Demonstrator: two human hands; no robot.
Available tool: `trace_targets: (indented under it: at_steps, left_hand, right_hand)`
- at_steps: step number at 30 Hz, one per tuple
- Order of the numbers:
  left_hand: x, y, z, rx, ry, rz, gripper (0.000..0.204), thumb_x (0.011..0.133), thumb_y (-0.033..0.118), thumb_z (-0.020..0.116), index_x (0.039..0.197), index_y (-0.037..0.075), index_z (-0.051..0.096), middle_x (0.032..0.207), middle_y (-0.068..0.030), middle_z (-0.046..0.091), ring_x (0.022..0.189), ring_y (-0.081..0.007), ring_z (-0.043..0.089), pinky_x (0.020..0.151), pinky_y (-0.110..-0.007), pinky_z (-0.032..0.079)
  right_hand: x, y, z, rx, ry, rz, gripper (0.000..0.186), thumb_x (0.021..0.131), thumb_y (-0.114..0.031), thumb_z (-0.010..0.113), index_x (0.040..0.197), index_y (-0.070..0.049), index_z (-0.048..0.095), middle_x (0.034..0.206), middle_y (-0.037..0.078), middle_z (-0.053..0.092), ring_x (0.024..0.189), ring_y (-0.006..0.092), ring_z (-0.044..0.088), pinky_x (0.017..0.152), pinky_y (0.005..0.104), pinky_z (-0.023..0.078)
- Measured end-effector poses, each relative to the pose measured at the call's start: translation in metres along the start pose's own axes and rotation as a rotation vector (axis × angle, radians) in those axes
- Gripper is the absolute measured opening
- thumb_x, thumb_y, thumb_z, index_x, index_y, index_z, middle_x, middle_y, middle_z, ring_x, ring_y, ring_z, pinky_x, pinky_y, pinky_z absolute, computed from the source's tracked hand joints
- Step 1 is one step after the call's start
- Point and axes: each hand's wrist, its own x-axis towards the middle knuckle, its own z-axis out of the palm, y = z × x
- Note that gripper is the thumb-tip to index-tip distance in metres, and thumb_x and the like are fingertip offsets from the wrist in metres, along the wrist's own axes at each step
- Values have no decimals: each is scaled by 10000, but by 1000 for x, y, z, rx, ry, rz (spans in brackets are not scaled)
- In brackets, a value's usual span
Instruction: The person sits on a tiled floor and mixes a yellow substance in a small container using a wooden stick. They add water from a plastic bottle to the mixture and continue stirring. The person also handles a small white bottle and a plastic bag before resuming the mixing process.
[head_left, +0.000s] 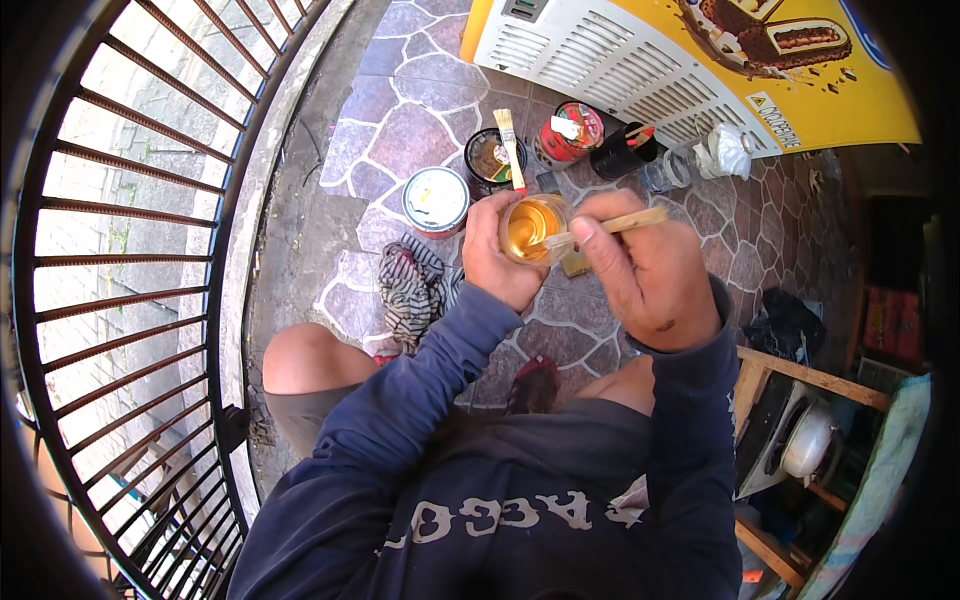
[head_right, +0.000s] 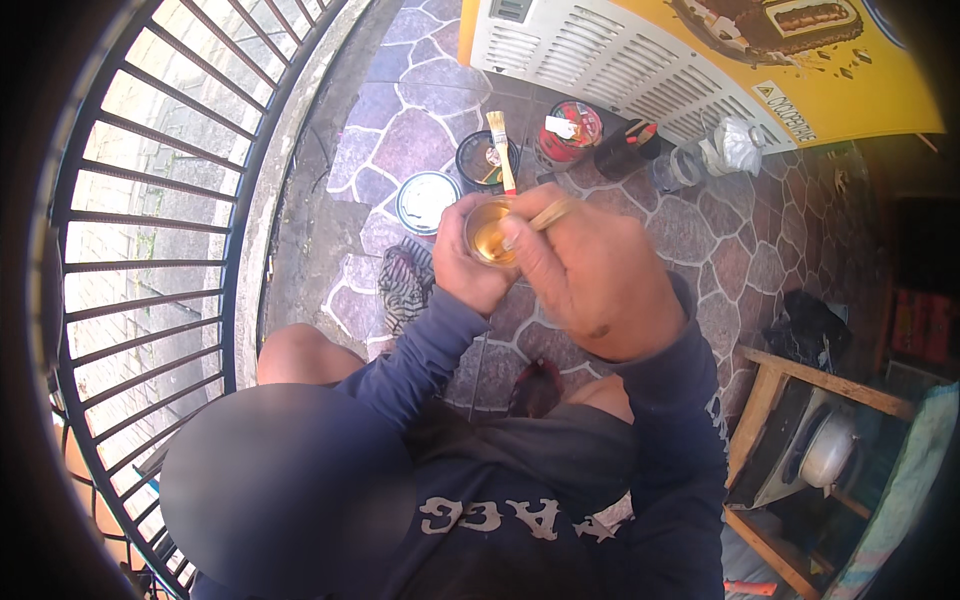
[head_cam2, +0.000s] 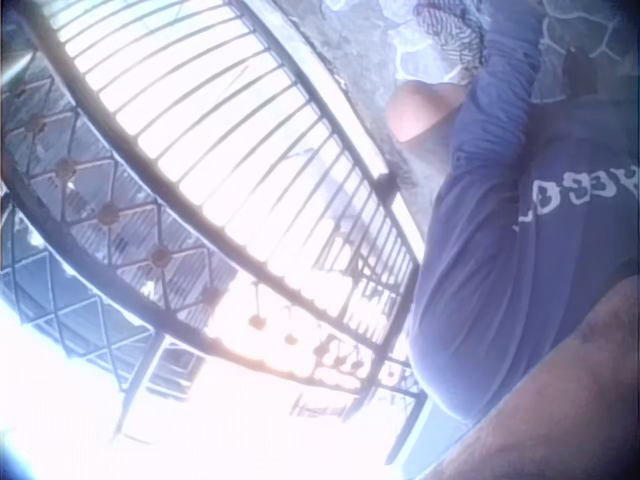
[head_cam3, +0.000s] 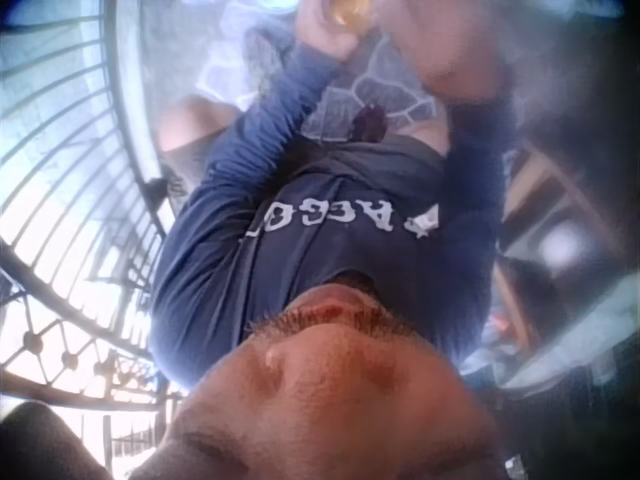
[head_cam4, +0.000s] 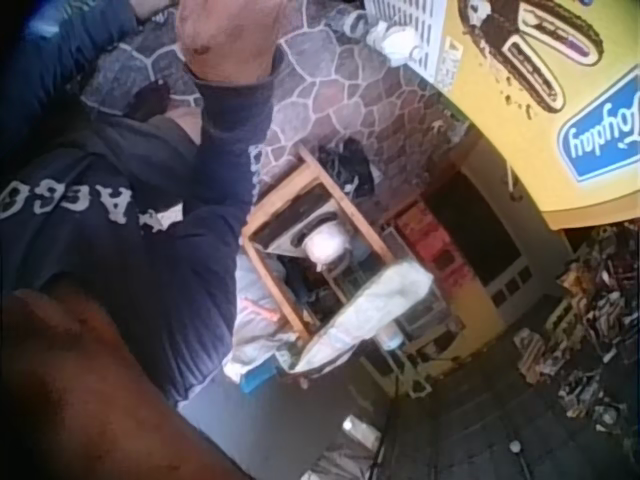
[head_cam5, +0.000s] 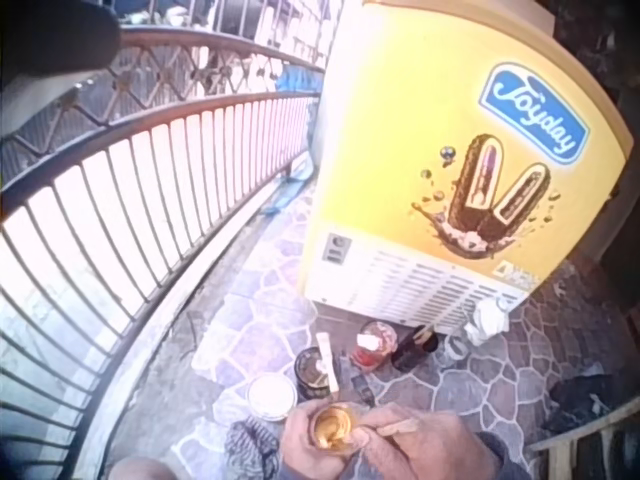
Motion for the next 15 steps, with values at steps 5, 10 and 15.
trace_targets:
  at_steps: [5, 10, 15]
  left_hand:
    - [-1, 0, 1, 15, 13, -7, 624, 606, 49, 846, 1154, 14, 550, 1046, -153, 582, 970, -320, 608, 861, -366, 487]
    - [1, -1, 1, -24, 14, 5, 626, 605, 66, 854, 1149, 13, 550, 1047, -156, 582, 972, -320, 608, 862, -368, 487]
    - [1, -2, -1, 7, 3, 22, 628, 610, 85, 858, 1152, 18, 549, 1050, -160, 582, 978, -324, 605, 867, -371, 485]
  right_hand:
    - [0, 1, 1, -90, 131, -14, 129, 970, -91, 562, 969, 20, 627, 793, 156, 621, 620, 257, 615, 588, 317, 475]
    - [0, -1, 3, 62, 41, -38, 106, 951, -97, 577, 969, 0, 614, 843, 163, 641, 705, 331, 634, 616, 374, 496]
    - [-2, -1, 4, 116, -40, -63, 91, 935, -93, 593, 972, -11, 607, 867, 172, 648, 749, 378, 642, 629, 412, 505]
